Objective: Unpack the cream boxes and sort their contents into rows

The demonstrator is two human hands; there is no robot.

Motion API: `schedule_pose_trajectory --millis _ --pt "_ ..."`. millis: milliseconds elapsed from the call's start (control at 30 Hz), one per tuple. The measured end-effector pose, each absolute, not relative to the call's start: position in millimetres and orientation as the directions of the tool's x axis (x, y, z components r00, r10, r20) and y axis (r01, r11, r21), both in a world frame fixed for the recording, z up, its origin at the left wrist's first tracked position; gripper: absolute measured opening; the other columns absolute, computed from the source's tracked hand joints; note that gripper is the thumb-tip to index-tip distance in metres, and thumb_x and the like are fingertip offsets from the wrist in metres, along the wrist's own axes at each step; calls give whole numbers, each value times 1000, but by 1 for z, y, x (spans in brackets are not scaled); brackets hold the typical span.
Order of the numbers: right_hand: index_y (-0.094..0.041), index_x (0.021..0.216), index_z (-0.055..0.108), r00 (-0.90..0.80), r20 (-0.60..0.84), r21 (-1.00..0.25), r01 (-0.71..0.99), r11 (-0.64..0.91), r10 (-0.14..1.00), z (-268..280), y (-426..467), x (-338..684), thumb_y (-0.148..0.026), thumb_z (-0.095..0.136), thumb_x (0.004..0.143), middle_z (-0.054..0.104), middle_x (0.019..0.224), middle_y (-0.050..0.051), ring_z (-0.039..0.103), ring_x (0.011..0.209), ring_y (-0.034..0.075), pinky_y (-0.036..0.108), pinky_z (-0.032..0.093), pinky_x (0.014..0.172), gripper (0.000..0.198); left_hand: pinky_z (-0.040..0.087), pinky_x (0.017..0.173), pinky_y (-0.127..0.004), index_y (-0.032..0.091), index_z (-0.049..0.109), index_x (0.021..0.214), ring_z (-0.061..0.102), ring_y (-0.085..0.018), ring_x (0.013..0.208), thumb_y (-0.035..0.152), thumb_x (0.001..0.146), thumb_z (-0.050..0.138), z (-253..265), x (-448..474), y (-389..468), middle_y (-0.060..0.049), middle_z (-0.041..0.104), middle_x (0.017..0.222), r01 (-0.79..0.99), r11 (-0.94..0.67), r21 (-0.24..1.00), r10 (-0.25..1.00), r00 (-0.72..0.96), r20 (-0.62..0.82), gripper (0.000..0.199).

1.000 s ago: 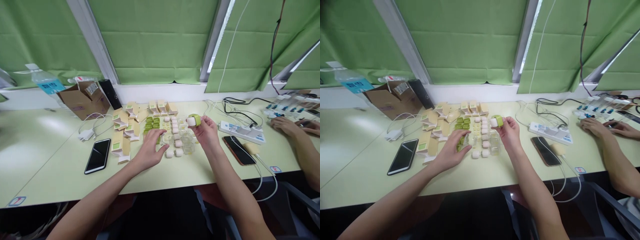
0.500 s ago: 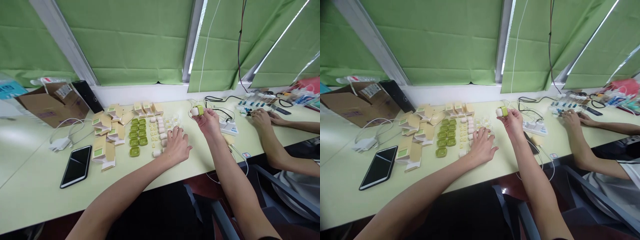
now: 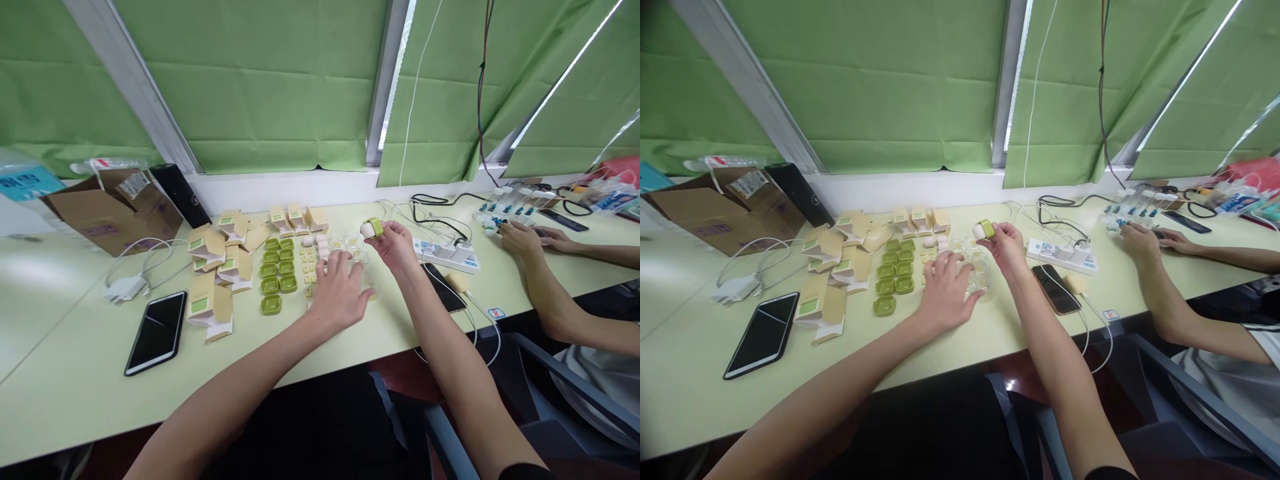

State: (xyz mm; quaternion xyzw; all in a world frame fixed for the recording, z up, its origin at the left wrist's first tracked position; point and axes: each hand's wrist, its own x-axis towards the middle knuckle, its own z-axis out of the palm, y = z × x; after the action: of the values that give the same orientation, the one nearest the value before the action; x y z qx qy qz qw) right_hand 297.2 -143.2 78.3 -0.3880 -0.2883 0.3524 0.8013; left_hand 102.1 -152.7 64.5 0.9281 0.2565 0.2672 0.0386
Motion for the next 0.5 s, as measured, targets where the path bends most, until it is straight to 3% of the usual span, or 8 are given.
schedule_pose_trajectory --millis 100,167,300,400,500 --pt "-21 74 59 515 149 -832 -396 388 844 79 -132 280 -34 93 68 75 72 0 74 65 16 27 66 57 37 37 112 -59 20 59 126 44 -38 136 32 93 62 70 72 -120 -17 58 133 385 -857 343 515 602 610 35" --pt "-20 72 59 441 112 -830 -451 328 891 79 -123 264 -32 94 65 74 70 0 73 63 16 28 66 57 38 40 113 -57 20 52 134 48 -35 132 30 92 63 69 52 -97 -16 58 133 309 -844 439 536 541 649 44" --pt "-20 72 60 248 57 -829 -528 184 967 78 -104 224 -30 94 64 75 72 1 73 62 17 30 66 56 37 51 106 -48 24 33 153 53 -30 135 35 92 66 61 21 -65 -17 47 154 142 -748 649 610 532 587 70" --pt "-19 73 62 99 30 -845 -529 78 995 74 -96 196 -34 94 65 76 74 3 74 62 19 30 66 55 36 52 108 -45 25 32 155 53 -29 139 36 91 70 57 8 -58 -17 45 158 52 -745 665 576 554 602 75" --pt "-18 73 62 38 0 -870 -494 19 999 69 -96 179 -39 94 66 72 67 1 71 57 15 26 63 53 38 46 116 -49 23 48 145 53 -29 140 33 92 69 55 3 -57 -15 56 149 85 -802 592 530 560 637 58"
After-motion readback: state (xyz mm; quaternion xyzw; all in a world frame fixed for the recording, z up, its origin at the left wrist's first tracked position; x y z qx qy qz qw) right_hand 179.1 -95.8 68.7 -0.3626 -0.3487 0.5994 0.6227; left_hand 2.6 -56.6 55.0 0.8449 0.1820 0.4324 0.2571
